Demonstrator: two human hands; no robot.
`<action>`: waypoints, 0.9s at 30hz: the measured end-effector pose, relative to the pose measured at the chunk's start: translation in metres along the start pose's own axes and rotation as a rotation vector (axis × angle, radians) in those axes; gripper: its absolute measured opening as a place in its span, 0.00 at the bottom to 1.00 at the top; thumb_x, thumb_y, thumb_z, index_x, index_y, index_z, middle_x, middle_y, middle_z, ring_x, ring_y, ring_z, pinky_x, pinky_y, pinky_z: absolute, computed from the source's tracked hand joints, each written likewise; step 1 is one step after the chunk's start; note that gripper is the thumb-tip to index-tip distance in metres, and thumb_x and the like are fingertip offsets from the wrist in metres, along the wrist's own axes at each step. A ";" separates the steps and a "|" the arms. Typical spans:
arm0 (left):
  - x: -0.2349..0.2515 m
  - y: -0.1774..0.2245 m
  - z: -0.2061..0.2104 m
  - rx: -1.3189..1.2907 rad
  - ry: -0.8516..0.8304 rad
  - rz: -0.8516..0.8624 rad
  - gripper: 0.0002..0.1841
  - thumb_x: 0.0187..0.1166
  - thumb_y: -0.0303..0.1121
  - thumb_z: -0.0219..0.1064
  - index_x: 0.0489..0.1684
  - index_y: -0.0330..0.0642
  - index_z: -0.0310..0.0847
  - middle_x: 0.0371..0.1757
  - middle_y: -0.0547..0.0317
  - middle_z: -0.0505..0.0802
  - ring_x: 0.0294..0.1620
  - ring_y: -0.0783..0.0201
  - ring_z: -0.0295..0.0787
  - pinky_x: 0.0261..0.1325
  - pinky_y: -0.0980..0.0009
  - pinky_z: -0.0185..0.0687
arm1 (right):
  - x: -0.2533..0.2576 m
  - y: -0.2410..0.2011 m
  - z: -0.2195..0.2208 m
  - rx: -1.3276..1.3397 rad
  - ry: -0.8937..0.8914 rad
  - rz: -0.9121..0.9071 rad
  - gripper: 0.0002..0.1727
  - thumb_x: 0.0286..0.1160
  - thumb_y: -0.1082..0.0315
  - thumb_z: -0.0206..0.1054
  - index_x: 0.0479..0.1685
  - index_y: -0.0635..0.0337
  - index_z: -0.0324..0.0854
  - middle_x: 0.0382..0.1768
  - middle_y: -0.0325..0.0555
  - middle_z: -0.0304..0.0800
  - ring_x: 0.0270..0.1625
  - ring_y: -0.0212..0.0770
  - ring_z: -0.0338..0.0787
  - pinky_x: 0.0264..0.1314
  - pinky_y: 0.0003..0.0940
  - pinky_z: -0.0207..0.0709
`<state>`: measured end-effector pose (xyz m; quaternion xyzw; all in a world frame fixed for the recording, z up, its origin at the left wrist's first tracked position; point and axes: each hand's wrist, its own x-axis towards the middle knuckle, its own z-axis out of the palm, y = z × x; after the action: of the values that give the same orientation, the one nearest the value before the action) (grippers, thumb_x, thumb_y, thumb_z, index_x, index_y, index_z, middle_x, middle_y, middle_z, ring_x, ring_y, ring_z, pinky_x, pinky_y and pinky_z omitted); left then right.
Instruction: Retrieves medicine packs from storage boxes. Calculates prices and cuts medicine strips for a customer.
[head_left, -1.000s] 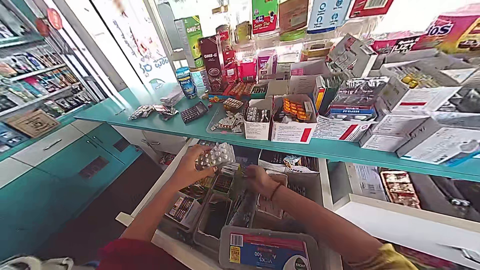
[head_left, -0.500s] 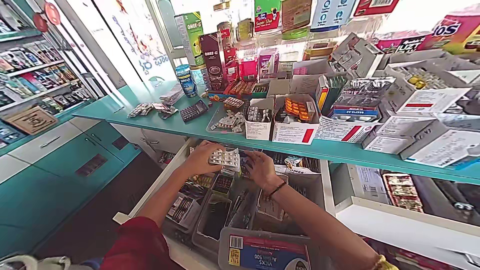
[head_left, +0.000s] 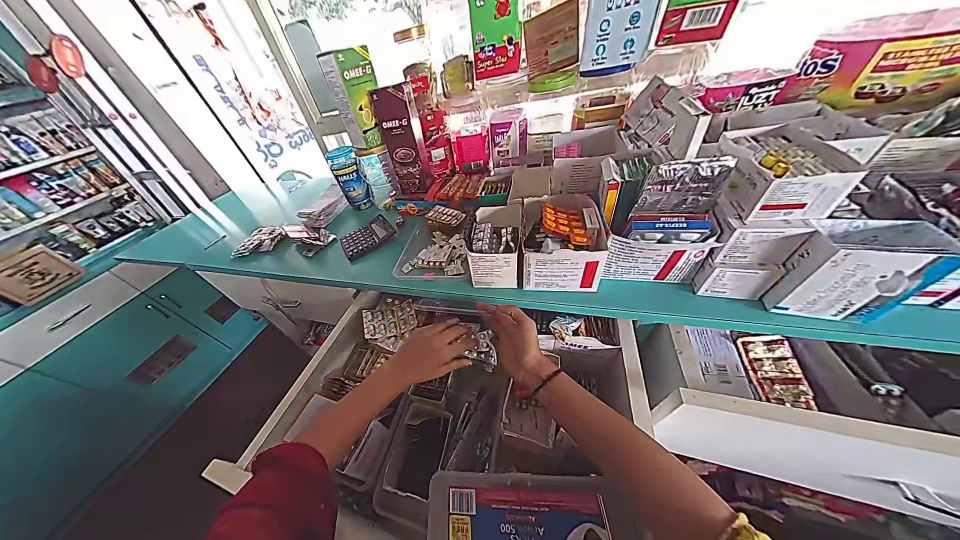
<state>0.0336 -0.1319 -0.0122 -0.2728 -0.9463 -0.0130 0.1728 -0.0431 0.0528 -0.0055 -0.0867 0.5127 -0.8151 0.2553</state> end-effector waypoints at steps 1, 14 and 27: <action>0.003 0.005 0.007 0.044 0.001 -0.002 0.18 0.85 0.43 0.62 0.61 0.42 0.89 0.65 0.39 0.91 0.70 0.36 0.86 0.67 0.41 0.83 | -0.001 0.001 0.000 -0.018 -0.003 -0.024 0.23 0.94 0.68 0.38 0.67 0.67 0.77 0.75 0.57 0.80 0.77 0.43 0.75 0.76 0.42 0.65; 0.055 0.059 0.057 0.474 -0.519 -0.472 0.22 0.83 0.13 0.44 0.75 0.15 0.68 0.84 0.29 0.71 0.84 0.40 0.70 0.79 0.54 0.68 | -0.010 0.011 0.002 -0.162 -0.066 -0.095 0.32 0.92 0.65 0.29 0.66 0.73 0.80 0.73 0.58 0.81 0.78 0.41 0.74 0.81 0.37 0.61; -0.049 0.125 -0.087 -0.218 -0.516 -0.502 0.22 0.88 0.42 0.60 0.75 0.43 0.82 0.75 0.44 0.86 0.83 0.39 0.73 0.82 0.40 0.65 | -0.001 0.001 -0.007 -1.263 -0.284 0.118 0.37 0.89 0.57 0.54 0.94 0.60 0.50 0.75 0.68 0.78 0.78 0.64 0.79 0.78 0.62 0.69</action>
<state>0.1651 -0.0606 0.0445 -0.0433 -0.9892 -0.0865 -0.1100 -0.0454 0.0587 -0.0092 -0.2986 0.8584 -0.3223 0.2647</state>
